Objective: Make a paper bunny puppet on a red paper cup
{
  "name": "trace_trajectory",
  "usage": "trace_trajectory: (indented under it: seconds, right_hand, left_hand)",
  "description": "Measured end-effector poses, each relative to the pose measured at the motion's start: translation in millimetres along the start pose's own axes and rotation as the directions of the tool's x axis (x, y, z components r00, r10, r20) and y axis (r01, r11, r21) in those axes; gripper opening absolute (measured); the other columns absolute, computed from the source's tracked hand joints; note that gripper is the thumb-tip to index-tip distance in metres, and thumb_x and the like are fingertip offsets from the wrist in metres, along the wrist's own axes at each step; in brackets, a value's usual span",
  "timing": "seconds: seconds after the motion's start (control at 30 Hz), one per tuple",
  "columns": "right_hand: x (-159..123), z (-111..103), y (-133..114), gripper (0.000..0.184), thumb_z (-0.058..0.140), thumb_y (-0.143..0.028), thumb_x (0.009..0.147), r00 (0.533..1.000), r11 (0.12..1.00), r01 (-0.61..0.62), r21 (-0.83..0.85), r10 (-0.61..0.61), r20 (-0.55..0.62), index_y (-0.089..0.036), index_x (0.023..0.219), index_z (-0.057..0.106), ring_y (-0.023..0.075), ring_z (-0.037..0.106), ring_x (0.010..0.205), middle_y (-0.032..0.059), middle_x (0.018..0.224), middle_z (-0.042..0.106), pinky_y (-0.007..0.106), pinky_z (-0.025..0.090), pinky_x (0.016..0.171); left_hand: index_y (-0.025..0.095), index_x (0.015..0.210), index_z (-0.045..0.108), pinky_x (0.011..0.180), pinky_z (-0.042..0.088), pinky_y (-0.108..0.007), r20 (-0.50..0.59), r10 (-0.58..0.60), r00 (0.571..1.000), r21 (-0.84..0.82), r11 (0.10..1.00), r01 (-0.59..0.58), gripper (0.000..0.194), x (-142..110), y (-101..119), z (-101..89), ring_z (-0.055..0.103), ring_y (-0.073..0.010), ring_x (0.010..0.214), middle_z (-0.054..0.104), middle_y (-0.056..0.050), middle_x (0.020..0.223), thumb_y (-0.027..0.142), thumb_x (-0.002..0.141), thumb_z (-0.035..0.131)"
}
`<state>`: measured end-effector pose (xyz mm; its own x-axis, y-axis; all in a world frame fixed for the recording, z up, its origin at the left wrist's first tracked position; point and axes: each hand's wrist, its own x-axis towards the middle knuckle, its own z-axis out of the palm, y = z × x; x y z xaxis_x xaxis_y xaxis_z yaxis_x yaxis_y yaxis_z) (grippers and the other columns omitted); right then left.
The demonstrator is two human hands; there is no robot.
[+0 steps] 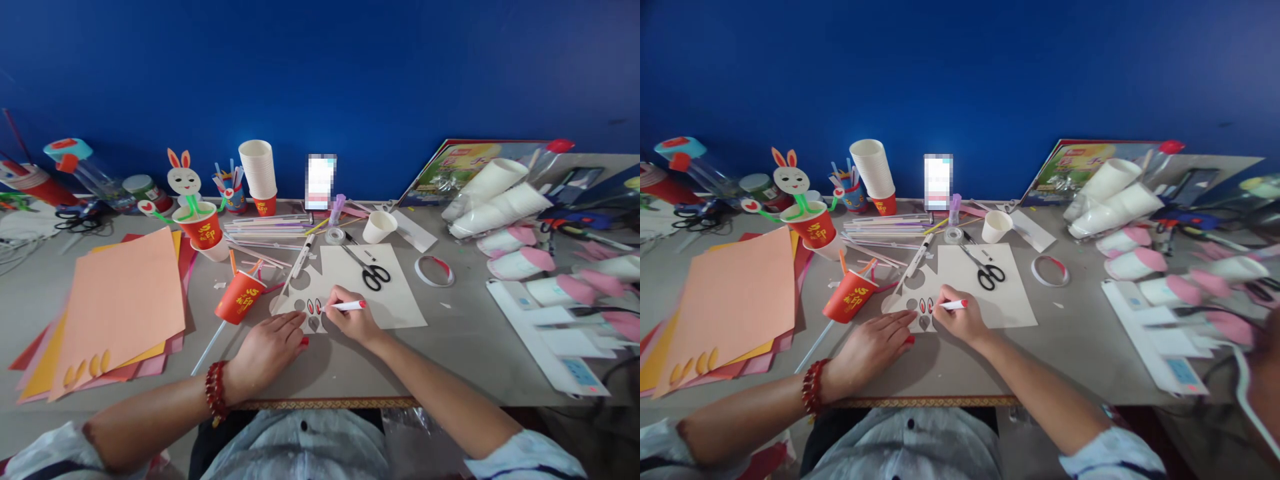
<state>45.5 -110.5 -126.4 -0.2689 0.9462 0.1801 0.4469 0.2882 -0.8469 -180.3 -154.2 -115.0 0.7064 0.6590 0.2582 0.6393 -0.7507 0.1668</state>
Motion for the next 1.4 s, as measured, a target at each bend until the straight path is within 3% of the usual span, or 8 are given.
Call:
trace_trajectory:
  seconds: [0.9, 1.1, 1.4]
  right_hand:
    - [-0.1, -1.3, -2.6, 0.016, 0.052, -0.017, 0.077, 1.000, 1.000, -0.013, 0.010, 0.013, 0.021, -0.021, 0.063, 0.047, 0.0111, 0.044, 0.052, -0.0051, 0.056, 0.050, 0.023, 0.033, 0.053]
    - [0.3, -1.0, -0.8, 0.016, 0.052, -0.019, 0.079, 0.999, 0.998, -0.027, 0.058, 0.030, -0.046, -0.022, 0.065, 0.047, 0.0107, 0.040, 0.051, -0.0058, 0.056, 0.046, 0.023, 0.032, 0.051]
    - [1.5, -0.2, -2.2, 0.015, 0.053, -0.021, 0.080, 0.998, 0.999, -0.047, 0.028, 0.048, -0.027, -0.022, 0.066, 0.049, 0.0110, 0.042, 0.050, -0.0056, 0.054, 0.048, 0.022, 0.032, 0.049]
  left_hand:
    - [0.014, 0.100, 0.066, 0.093, 0.058, -0.039, -0.009, -0.003, 1.000, -0.003, 1.000, 0.003, 0.019, 0.8, 0.9, -1.3, 0.067, -0.0246, 0.114, 0.070, -0.012, 0.124, 0.023, 0.098, 0.050]
    - [0.012, 0.100, 0.066, 0.093, 0.058, -0.039, -0.006, 0.008, 1.000, 0.016, 1.000, -0.008, 0.020, 0.6, 1.0, -1.5, 0.066, -0.0255, 0.114, 0.069, -0.013, 0.124, 0.023, 0.098, 0.049]
    - [0.013, 0.100, 0.066, 0.093, 0.058, -0.039, -0.010, -0.004, 1.000, 0.001, 1.000, 0.004, 0.019, 0.0, 0.9, 0.0, 0.066, -0.0254, 0.115, 0.069, -0.013, 0.124, 0.023, 0.098, 0.050]
